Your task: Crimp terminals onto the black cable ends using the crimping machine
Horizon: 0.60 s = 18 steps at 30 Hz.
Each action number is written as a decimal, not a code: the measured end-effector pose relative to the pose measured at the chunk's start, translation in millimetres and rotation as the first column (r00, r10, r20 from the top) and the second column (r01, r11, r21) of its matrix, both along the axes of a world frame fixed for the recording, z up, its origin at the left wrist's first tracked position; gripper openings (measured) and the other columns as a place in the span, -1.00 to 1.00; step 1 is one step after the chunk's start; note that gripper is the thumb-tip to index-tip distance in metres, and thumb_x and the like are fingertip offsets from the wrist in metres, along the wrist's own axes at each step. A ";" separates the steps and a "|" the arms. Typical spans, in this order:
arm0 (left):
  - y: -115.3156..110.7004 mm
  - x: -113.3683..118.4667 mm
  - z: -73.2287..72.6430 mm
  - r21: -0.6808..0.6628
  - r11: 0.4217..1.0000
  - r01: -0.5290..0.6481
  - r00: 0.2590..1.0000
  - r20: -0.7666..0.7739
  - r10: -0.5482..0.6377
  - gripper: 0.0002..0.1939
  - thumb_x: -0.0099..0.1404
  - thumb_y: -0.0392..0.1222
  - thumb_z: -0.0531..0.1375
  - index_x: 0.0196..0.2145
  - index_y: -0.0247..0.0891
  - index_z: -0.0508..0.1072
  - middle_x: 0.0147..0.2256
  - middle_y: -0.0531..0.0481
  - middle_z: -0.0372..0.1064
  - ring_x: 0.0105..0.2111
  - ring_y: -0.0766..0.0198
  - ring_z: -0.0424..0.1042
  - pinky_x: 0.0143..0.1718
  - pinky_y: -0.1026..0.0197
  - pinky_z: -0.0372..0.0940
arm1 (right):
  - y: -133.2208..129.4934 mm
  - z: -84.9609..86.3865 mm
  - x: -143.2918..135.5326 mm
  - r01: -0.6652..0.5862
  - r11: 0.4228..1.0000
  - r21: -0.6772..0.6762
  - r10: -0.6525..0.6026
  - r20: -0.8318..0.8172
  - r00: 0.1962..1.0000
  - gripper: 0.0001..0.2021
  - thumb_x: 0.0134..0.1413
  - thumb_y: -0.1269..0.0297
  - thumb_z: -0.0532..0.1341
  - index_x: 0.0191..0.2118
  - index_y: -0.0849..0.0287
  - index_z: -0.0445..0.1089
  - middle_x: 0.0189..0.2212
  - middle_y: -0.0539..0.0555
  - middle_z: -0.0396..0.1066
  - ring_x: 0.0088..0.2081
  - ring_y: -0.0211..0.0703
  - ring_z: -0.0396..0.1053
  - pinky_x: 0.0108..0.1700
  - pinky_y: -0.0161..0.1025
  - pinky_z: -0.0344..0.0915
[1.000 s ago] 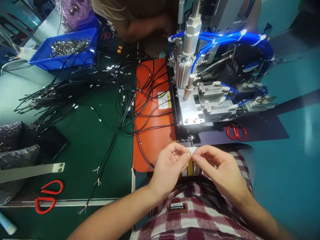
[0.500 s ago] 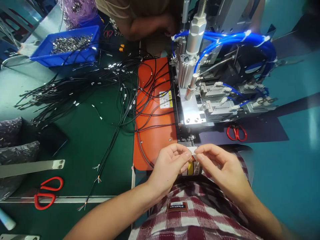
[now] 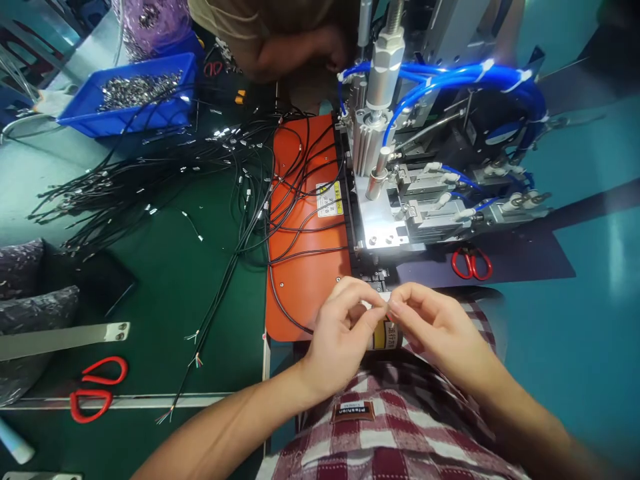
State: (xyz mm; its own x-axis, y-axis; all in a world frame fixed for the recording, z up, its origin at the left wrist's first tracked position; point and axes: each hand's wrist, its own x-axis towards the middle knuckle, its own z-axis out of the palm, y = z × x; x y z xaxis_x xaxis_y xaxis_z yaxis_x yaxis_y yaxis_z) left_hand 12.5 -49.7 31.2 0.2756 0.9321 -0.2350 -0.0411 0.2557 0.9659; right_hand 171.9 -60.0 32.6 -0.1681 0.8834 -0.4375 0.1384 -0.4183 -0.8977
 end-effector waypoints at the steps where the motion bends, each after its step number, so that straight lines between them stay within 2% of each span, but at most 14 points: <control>1: 1.0 -0.6 -1.2 0.110 0.994 0.011 0.999 -0.035 -0.007 -0.94 0.27 -0.29 0.20 -0.38 -0.30 0.43 -0.35 0.02 0.20 -0.41 0.40 0.24 -0.42 0.33 0.16 | 2.5 -0.3 1.3 -0.016 0.997 -0.077 0.008 -0.099 0.995 -0.72 0.20 0.08 0.15 -0.42 0.17 0.26 -0.60 -0.11 0.10 -0.58 -0.34 -0.01 -0.58 -0.34 -0.03; 2: 2.7 -1.1 -2.2 0.163 0.986 0.031 0.999 -0.037 -0.026 -0.94 0.25 -0.31 0.21 -0.39 -0.31 0.45 -0.31 -0.01 0.20 -0.36 0.37 0.25 -0.37 0.32 0.17 | 4.9 -0.7 2.6 -0.036 0.991 -0.131 0.012 -0.181 0.983 -0.70 0.18 0.06 0.17 -0.44 0.18 0.24 -0.61 -0.13 0.05 -0.59 -0.36 -0.06 -0.58 -0.35 -0.06; 3: 4.8 -1.5 -2.7 0.143 0.988 0.058 0.998 0.002 -0.059 -0.94 0.25 -0.31 0.22 -0.39 -0.31 0.45 -0.31 -0.01 0.20 -0.37 0.38 0.23 -0.38 0.32 0.16 | 6.8 -1.0 3.7 -0.051 0.985 -0.165 0.012 -0.234 0.972 -0.68 0.17 0.04 0.18 -0.45 0.19 0.24 -0.62 -0.14 0.02 -0.59 -0.37 -0.08 -0.58 -0.36 -0.08; 5: 9.6 -1.5 -1.9 -0.057 0.990 0.127 0.980 0.161 -0.116 -0.92 0.27 -0.24 0.21 -0.36 -0.30 0.40 -0.41 0.06 0.18 -0.50 0.45 0.14 -0.50 0.36 0.08 | 8.8 -0.7 5.1 -0.044 0.982 -0.185 -0.005 -0.259 0.966 -0.67 0.15 0.03 0.19 -0.44 0.20 0.24 -0.62 -0.14 0.02 -0.58 -0.37 -0.10 -0.57 -0.36 -0.10; 6: 11.8 -1.1 -0.5 -0.175 0.970 0.169 0.965 0.231 -0.126 -0.89 0.28 -0.20 0.22 -0.34 -0.29 0.37 -0.48 0.12 0.14 -0.57 0.48 0.06 -0.56 0.38 0.01 | 8.9 0.0 5.2 -0.030 0.983 -0.181 -0.015 -0.241 0.971 -0.67 0.15 0.02 0.20 -0.43 0.20 0.25 -0.62 -0.14 0.03 -0.58 -0.37 -0.09 -0.57 -0.37 -0.09; 7: 13.5 -0.6 1.4 -0.265 0.943 0.201 0.954 0.273 -0.127 -0.85 0.28 -0.16 0.22 -0.33 -0.28 0.34 -0.54 0.17 0.09 -0.61 0.50 -0.01 -0.59 0.39 -0.06 | 8.4 0.9 4.9 -0.015 0.986 -0.166 -0.021 -0.214 0.977 -0.68 0.15 0.03 0.20 -0.42 0.19 0.25 -0.61 -0.14 0.04 -0.58 -0.36 -0.07 -0.57 -0.37 -0.08; 9: 15.4 1.1 5.8 -0.349 0.916 0.198 0.960 0.256 -0.110 -0.78 0.25 -0.11 0.25 -0.34 -0.28 0.31 -0.63 0.24 0.00 -0.65 0.51 -0.07 -0.62 0.40 -0.12 | 6.7 3.1 3.5 0.020 0.994 -0.109 -0.038 -0.157 0.987 -0.69 0.15 0.03 0.20 -0.41 0.19 0.26 -0.59 -0.12 0.09 -0.57 -0.35 -0.03 -0.56 -0.36 -0.05; 12: 15.3 4.3 9.1 -0.342 0.935 0.091 0.985 0.166 -0.035 -0.76 0.24 -0.11 0.26 -0.39 -0.30 0.29 -0.66 0.24 0.01 -0.65 0.51 -0.05 -0.62 0.40 -0.14 | 4.8 3.4 0.8 0.065 0.998 -0.023 -0.067 -0.118 0.991 -0.71 0.17 0.05 0.19 -0.41 0.18 0.26 -0.56 -0.09 0.13 -0.55 -0.33 0.02 -0.54 -0.35 0.00; 14: 14.8 5.7 7.8 -0.338 0.939 0.062 0.986 0.169 -0.004 -0.78 0.27 -0.13 0.22 -0.38 -0.30 0.28 -0.67 0.24 0.01 -0.65 0.50 -0.05 -0.62 0.39 -0.14 | 5.0 0.6 -0.3 0.069 0.997 -0.028 -0.072 -0.139 0.988 -0.71 0.16 0.05 0.19 -0.41 0.17 0.25 -0.58 -0.11 0.11 -0.56 -0.33 0.01 -0.55 -0.35 -0.01; 16: 15.0 5.5 5.9 -0.344 0.935 0.083 0.982 0.186 -0.018 -0.80 0.28 -0.15 0.20 -0.38 -0.30 0.27 -0.67 0.25 0.00 -0.66 0.50 -0.06 -0.61 0.38 -0.16 | 6.2 -3.1 -0.1 0.049 0.996 -0.068 -0.061 -0.175 0.983 -0.70 0.14 0.03 0.19 -0.43 0.16 0.24 -0.62 -0.13 0.08 -0.59 -0.34 -0.01 -0.57 -0.34 -0.03; 18: 15.5 3.6 5.9 -0.339 0.931 0.137 0.983 0.162 -0.086 -0.80 0.30 -0.13 0.18 -0.36 -0.29 0.26 -0.67 0.24 0.01 -0.66 0.49 -0.05 -0.62 0.38 -0.14 | 8.1 -5.5 1.7 0.037 0.995 -0.088 -0.053 -0.186 0.981 -0.68 0.13 0.02 0.20 -0.44 0.16 0.23 -0.63 -0.13 0.09 -0.60 -0.34 -0.01 -0.58 -0.34 -0.03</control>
State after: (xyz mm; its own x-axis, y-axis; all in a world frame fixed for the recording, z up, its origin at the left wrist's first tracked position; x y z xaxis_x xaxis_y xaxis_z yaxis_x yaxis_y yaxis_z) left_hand 16.0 -34.2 37.0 0.4270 0.7604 -0.4893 -0.1226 0.5848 0.8018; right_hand 173.6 -51.9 27.1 -0.2155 0.8533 -0.4748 -0.0504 -0.4953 -0.8673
